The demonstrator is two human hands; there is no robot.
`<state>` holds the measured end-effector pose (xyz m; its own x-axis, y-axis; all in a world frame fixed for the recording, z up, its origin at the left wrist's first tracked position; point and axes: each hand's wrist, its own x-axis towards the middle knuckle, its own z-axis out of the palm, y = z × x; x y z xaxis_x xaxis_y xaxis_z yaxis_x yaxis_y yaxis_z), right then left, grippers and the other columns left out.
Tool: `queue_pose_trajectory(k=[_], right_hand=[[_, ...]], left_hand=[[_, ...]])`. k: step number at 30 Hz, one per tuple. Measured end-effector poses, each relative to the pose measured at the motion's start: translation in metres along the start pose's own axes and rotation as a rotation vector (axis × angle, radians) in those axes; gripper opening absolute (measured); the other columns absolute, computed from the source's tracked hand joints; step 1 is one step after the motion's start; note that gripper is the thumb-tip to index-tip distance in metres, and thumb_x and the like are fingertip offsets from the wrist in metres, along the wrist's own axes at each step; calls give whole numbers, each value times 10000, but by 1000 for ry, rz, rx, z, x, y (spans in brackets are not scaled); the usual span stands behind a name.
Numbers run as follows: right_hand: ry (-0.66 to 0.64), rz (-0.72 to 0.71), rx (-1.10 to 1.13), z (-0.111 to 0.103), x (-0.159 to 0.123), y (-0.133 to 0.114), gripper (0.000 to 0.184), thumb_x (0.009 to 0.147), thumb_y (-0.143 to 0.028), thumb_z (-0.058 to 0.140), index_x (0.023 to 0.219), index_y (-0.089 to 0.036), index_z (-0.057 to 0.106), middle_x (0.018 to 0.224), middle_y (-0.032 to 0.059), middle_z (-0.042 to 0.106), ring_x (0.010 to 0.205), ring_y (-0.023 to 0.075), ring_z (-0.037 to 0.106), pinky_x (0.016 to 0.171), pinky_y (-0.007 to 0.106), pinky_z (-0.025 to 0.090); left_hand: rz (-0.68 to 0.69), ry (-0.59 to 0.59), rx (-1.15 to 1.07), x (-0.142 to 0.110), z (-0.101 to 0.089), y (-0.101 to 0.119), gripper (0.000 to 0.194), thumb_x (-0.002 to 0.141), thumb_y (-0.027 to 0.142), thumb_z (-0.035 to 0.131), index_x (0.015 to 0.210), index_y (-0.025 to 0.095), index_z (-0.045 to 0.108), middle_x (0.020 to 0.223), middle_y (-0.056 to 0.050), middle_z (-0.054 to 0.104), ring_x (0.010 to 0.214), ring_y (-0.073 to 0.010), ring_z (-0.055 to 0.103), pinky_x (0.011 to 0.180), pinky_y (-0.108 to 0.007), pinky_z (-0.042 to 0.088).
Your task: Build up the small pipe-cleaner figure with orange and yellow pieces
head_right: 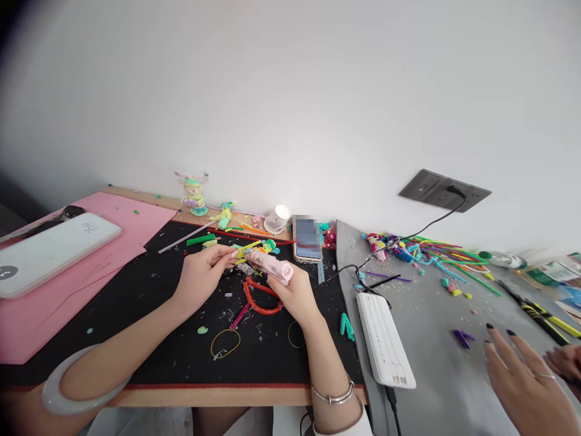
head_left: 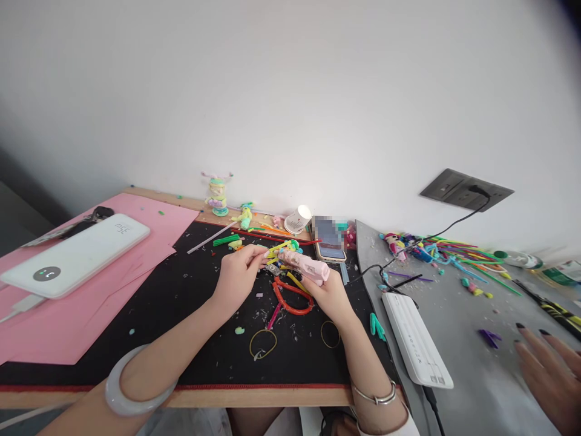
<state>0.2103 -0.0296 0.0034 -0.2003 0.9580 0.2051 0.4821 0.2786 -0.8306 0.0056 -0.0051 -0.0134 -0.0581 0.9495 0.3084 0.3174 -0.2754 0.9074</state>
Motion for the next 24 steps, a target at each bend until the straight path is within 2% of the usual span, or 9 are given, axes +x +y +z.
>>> queue_pose_trajectory(k=[10, 24], right_hand=[[-5, 1, -16, 2, 1, 0, 332, 813, -221, 548, 1129, -153, 626, 1049, 74, 681, 902, 223, 634, 805, 318, 491], [61, 5, -52, -7, 3, -1, 364, 812, -224, 556, 1163, -147, 619, 1102, 87, 670, 983, 238, 620, 869, 331, 466]], left_hand=[[19, -11, 28, 1, 1, -1, 159, 819, 267, 508, 839, 173, 636, 787, -29, 720, 718, -173, 698, 703, -265, 565], [-9, 16, -12, 2, -2, 0, 181, 815, 286, 507, 845, 162, 635, 801, -42, 714, 727, -184, 699, 718, -299, 568]])
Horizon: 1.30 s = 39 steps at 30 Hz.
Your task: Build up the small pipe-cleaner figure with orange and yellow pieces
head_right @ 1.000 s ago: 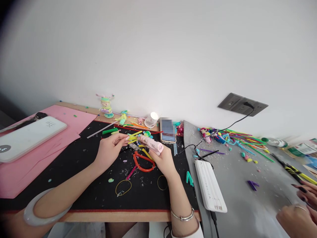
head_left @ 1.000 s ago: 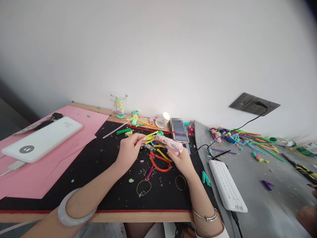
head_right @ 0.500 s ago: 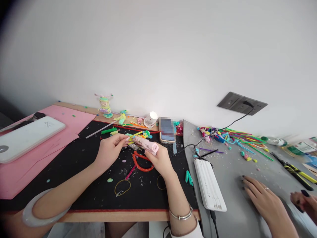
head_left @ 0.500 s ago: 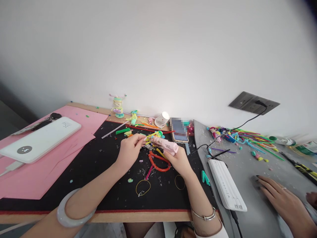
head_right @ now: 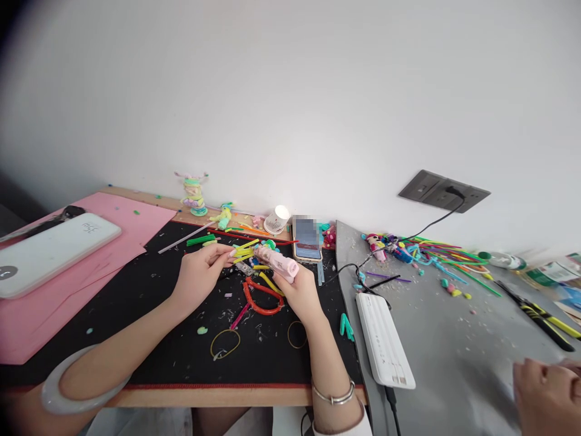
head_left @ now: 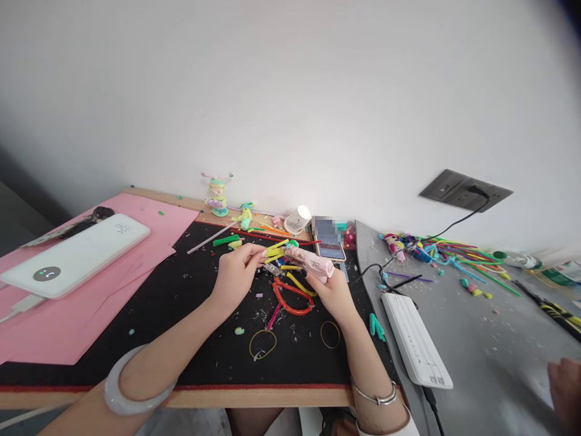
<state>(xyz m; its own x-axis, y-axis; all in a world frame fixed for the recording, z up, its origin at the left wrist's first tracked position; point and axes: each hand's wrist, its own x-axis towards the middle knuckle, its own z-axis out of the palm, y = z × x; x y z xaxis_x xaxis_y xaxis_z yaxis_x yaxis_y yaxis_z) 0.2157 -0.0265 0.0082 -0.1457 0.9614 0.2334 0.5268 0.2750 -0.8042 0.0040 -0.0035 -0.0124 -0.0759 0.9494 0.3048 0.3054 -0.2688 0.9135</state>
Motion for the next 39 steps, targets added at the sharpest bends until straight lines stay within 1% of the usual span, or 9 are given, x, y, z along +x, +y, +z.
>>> queue_pose_trajectory(k=[4, 10, 15, 20, 24, 29, 35, 39], right_hand=[[-31, -29, 37, 2, -1, -1, 347, 819, -211, 543, 1153, -155, 621, 1118, 79, 664, 991, 229, 621, 871, 325, 468], [-39, -28, 57, 7, -2, -3, 309, 806, -228, 563, 1095, -150, 639, 1057, 72, 689, 935, 227, 642, 823, 318, 492], [-32, -40, 61, 5, -1, -2, 341, 813, -197, 539, 1141, -165, 627, 1121, 69, 667, 996, 228, 626, 867, 320, 475], [-14, -4, -8, 2, -1, 2, 360, 816, -228, 546, 1159, -149, 619, 1124, 83, 663, 1013, 240, 616, 900, 342, 458], [22, 14, -44, -2, 0, 3, 365, 812, -249, 548, 1149, -135, 625, 1131, 94, 661, 1019, 255, 615, 892, 351, 466], [41, -26, -35, -5, 1, 0, 390, 832, -262, 512, 1202, -173, 599, 1190, 79, 633, 1098, 263, 577, 946, 379, 437], [-14, -27, 15, 1, 0, -2, 379, 803, -237, 542, 1163, -145, 621, 1151, 87, 653, 1052, 256, 604, 935, 368, 448], [-12, 5, 1, 2, -1, -2, 370, 806, -247, 543, 1147, -135, 632, 1108, 95, 671, 1014, 261, 618, 912, 374, 460]], left_hand=[[18, -8, 19, 1, 1, -1, 168, 815, 276, 511, 844, 165, 634, 794, -37, 716, 723, -179, 698, 713, -283, 564], [53, -24, 57, 0, 2, -2, 165, 824, 275, 506, 848, 175, 635, 804, -31, 721, 730, -172, 697, 705, -263, 558], [40, -12, 60, 0, 0, 0, 165, 820, 265, 499, 846, 174, 634, 781, -29, 719, 714, -173, 697, 695, -266, 560], [19, -2, 39, 0, -1, 3, 172, 819, 271, 500, 839, 165, 634, 797, -38, 715, 727, -176, 698, 703, -271, 563], [13, 10, 46, 1, -3, 3, 163, 815, 262, 503, 838, 167, 634, 790, -34, 714, 718, -171, 698, 687, -255, 562], [19, 10, 37, 2, -3, 1, 162, 818, 271, 504, 841, 173, 631, 790, -31, 712, 723, -172, 698, 676, -254, 562], [24, -13, 28, 0, -1, 0, 176, 822, 291, 500, 843, 181, 636, 800, -33, 715, 728, -182, 696, 715, -291, 562], [19, -5, 36, 0, -1, 1, 175, 821, 288, 500, 839, 181, 637, 801, -33, 716, 725, -181, 696, 710, -287, 561]])
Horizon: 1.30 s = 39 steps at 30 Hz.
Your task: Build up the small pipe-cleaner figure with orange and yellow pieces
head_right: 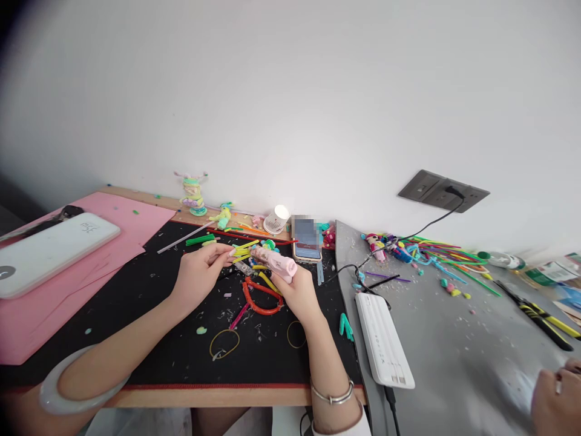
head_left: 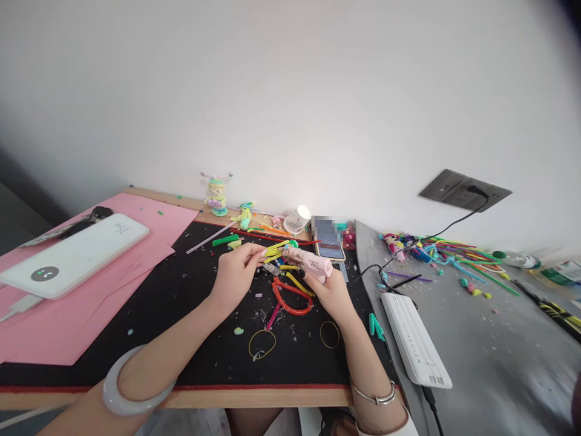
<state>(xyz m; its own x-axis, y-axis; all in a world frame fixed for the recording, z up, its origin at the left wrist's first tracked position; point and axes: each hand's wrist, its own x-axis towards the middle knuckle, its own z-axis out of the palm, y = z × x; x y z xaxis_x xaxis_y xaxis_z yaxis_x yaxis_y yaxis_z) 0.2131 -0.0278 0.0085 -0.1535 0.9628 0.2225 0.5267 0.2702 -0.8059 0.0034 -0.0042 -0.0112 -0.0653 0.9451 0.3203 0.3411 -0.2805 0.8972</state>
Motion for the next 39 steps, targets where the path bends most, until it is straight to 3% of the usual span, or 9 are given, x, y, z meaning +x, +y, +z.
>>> queue_pose_trajectory(k=[9, 17, 31, 35, 39], right_hand=[[40, 3, -23, -5, 1, 4, 381, 816, -247, 539, 1175, -142, 616, 1147, 100, 653, 1037, 260, 607, 917, 367, 452], [-33, -54, 69, 2, 0, -4, 368, 818, -210, 526, 1172, -174, 619, 1169, 70, 645, 1064, 241, 599, 935, 359, 450], [37, -7, -41, -3, 0, 2, 360, 810, -259, 544, 1137, -140, 637, 1109, 93, 672, 996, 250, 624, 877, 347, 468], [88, -6, -80, -7, 0, 4, 371, 812, -277, 536, 1147, -154, 636, 1088, 90, 682, 970, 256, 633, 847, 347, 481], [232, 40, -122, -14, 0, 8, 379, 810, -311, 528, 1134, -149, 640, 1046, 83, 696, 926, 252, 641, 799, 330, 491]], left_hand=[[-8, 3, -2, 1, -1, 0, 177, 823, 287, 504, 848, 170, 634, 809, -39, 710, 725, -178, 697, 712, -277, 561], [12, -12, 5, 0, 1, 0, 167, 823, 275, 495, 849, 184, 632, 807, -33, 715, 731, -178, 696, 712, -278, 560], [-9, 2, 4, 0, -1, 1, 179, 819, 293, 502, 840, 180, 639, 809, -37, 714, 724, -180, 696, 719, -281, 564], [-29, 10, -4, 1, -3, 2, 161, 811, 282, 509, 834, 186, 637, 810, -33, 714, 719, -179, 697, 696, -273, 566], [-70, 17, -73, 2, -3, 3, 157, 796, 290, 529, 820, 180, 639, 807, -35, 711, 720, -182, 695, 691, -284, 573]])
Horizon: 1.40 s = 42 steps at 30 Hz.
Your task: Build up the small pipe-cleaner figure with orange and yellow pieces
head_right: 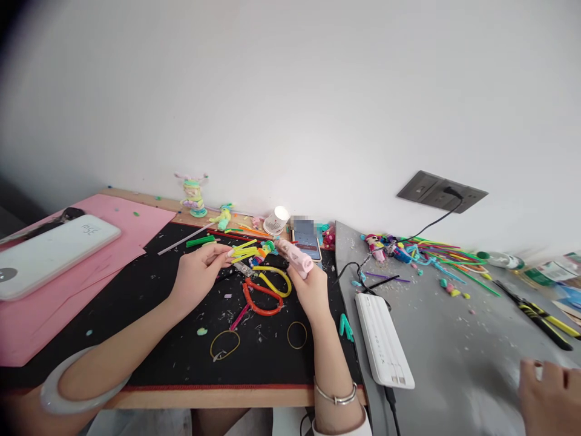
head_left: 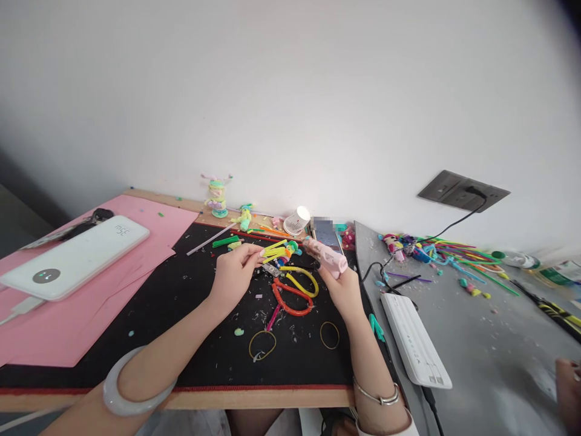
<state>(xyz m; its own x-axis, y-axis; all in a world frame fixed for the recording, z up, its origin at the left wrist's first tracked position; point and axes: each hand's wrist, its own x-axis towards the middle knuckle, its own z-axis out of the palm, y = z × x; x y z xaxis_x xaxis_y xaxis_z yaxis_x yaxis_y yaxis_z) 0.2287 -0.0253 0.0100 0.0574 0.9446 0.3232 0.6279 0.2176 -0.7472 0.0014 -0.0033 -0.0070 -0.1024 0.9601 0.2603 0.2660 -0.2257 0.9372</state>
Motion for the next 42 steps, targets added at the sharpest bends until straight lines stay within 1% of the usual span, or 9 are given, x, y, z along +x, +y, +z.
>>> queue_pose_trajectory(k=[6, 10, 13, 17, 24, 29, 33, 37, 42], right_hand=[[369, 189, -272, -19, 2, 17, 400, 813, -429, 494, 1061, -158, 652, 891, 110, 711, 756, 256, 639, 644, 306, 453], [471, 312, -417, -34, 3, 31, 408, 815, -380, 453, 1100, -126, 600, 925, 141, 685, 742, 257, 617, 609, 303, 417], [501, 321, -470, -40, 6, 39, 498, 775, -284, 469, 1232, -88, 488, 1060, 179, 636, 888, 279, 599, 687, 319, 425], [515, 371, -607, -43, 8, 42, 505, 747, -205, 465, 1232, -64, 470, 1098, 223, 593, 992, 315, 561, 782, 365, 410], [486, 477, -775, -42, 14, 50, 484, 725, -95, 437, 1206, -80, 491, 1036, 221, 613, 956, 310, 577, 809, 394, 392], [466, 380, -775, -32, 19, 60, 507, 691, -86, 466, 1192, -16, 472, 1087, 250, 587, 1001, 335, 553, 865, 436, 374], [533, 82, -610, -18, 17, 50, 416, 725, -125, 453, 1129, -46, 514, 1104, 223, 576, 1072, 331, 500, 941, 484, 330], [467, -56, -245, 2, 10, 23, 301, 811, -221, 460, 1083, -128, 549, 1079, 159, 597, 1026, 274, 528, 911, 453, 387], [-36, 99, 475, 33, 0, -8, 218, 814, -320, 556, 975, -182, 603, 787, 45, 642, 628, 146, 561, 593, 287, 479]], left_hand=[[-105, -6, -183, 1, 1, -4, 195, 763, 327, 589, 834, 154, 641, 844, -56, 703, 752, -196, 691, 738, -338, 582], [-127, -32, -231, 0, 2, -5, 207, 759, 329, 594, 840, 143, 632, 819, -62, 697, 772, -207, 691, 744, -354, 581], [-138, -45, -244, 0, 1, -2, 208, 755, 325, 599, 842, 138, 627, 810, -64, 692, 773, -210, 691, 743, -357, 582], [-146, -54, -247, -1, 1, -1, 233, 755, 352, 601, 843, 138, 622, 807, -66, 693, 779, -216, 691, 740, -362, 582], [-148, -74, -248, -3, 1, -1, 247, 753, 367, 619, 855, 143, 630, 826, -63, 694, 773, -209, 687, 726, -349, 582], [-153, -77, -264, -3, 1, 1, 254, 749, 378, 629, 851, 146, 631, 822, -56, 693, 775, -207, 682, 729, -348, 577], [-164, -78, -290, -2, 1, 1, 261, 744, 385, 637, 850, 146, 632, 822, -54, 693, 772, -205, 682, 734, -347, 573], [-180, -96, -335, -3, 2, 2, 287, 734, 399, 653, 861, 142, 633, 832, -59, 695, 785, -207, 681, 730, -343, 572], [-243, -199, -461, -6, 6, 7, 310, 730, 403, 670, 876, 134, 619, 847, -62, 705, 788, -199, 683, 735, -336, 575]])
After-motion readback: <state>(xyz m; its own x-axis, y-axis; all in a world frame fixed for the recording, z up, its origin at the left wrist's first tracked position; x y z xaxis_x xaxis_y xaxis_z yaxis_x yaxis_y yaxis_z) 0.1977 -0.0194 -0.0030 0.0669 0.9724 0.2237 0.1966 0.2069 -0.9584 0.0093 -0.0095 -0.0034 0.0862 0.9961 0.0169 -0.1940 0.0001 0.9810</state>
